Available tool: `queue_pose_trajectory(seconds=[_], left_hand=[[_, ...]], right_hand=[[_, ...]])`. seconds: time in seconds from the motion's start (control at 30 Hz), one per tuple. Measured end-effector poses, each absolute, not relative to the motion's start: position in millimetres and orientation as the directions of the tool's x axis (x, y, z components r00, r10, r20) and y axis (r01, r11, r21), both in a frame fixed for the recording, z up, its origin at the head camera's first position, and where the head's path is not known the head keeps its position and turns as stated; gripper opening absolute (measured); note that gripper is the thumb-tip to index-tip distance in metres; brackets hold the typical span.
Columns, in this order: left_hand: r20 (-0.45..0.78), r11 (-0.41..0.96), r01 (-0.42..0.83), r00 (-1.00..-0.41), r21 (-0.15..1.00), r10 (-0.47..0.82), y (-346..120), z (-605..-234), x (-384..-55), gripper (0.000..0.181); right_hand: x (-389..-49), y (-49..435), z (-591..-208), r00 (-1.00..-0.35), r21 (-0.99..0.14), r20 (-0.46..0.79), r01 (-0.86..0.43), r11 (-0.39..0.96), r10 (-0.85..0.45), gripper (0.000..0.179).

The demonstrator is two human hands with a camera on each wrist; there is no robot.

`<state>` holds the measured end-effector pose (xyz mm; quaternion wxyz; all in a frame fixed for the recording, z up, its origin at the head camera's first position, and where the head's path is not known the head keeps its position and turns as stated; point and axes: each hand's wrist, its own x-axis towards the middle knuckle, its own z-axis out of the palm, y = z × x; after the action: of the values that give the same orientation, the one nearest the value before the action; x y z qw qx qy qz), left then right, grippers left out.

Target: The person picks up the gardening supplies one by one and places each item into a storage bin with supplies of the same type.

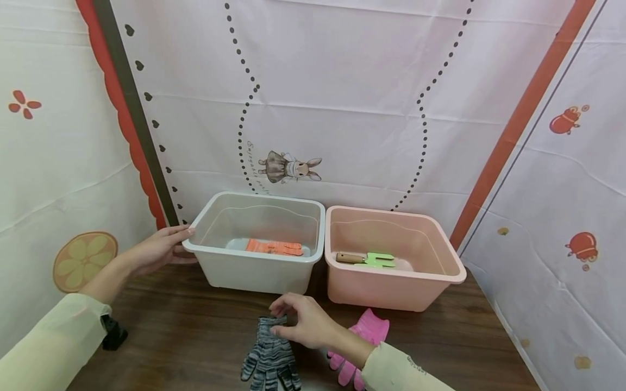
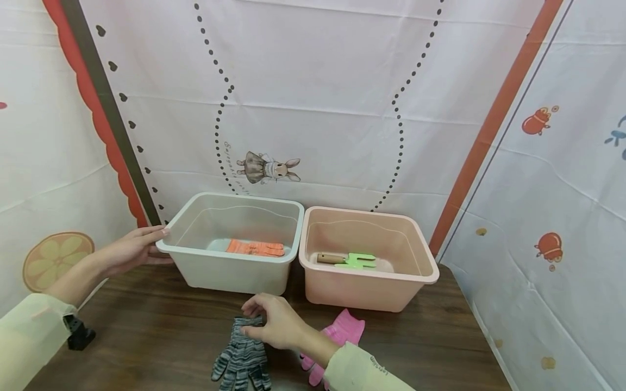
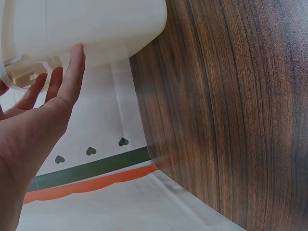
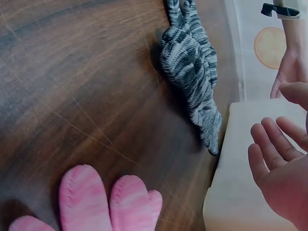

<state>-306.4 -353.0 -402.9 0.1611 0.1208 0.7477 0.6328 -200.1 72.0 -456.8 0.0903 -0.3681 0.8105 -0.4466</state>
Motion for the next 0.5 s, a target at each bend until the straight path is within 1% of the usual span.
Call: queue_pose_trajectory(seconds=[0.3,0.5], left_hand=[[-0.09,0.164,-0.028,-0.919,0.986,0.384,-352.8,-403.0,-305.6,0.072],[-0.088,0.161,-0.027,-0.922,0.987,0.378,-351.9,-402.6,-304.7,0.072]], right_hand=[[-196.5,70.7,-468.7,-0.726,-0.794,0.162,-0.497,0.348,-0.668,0.039],[-193.7,70.1,-475.7,-0.728,-0.82,0.145,-0.468,0.33,-0.67,0.046]])
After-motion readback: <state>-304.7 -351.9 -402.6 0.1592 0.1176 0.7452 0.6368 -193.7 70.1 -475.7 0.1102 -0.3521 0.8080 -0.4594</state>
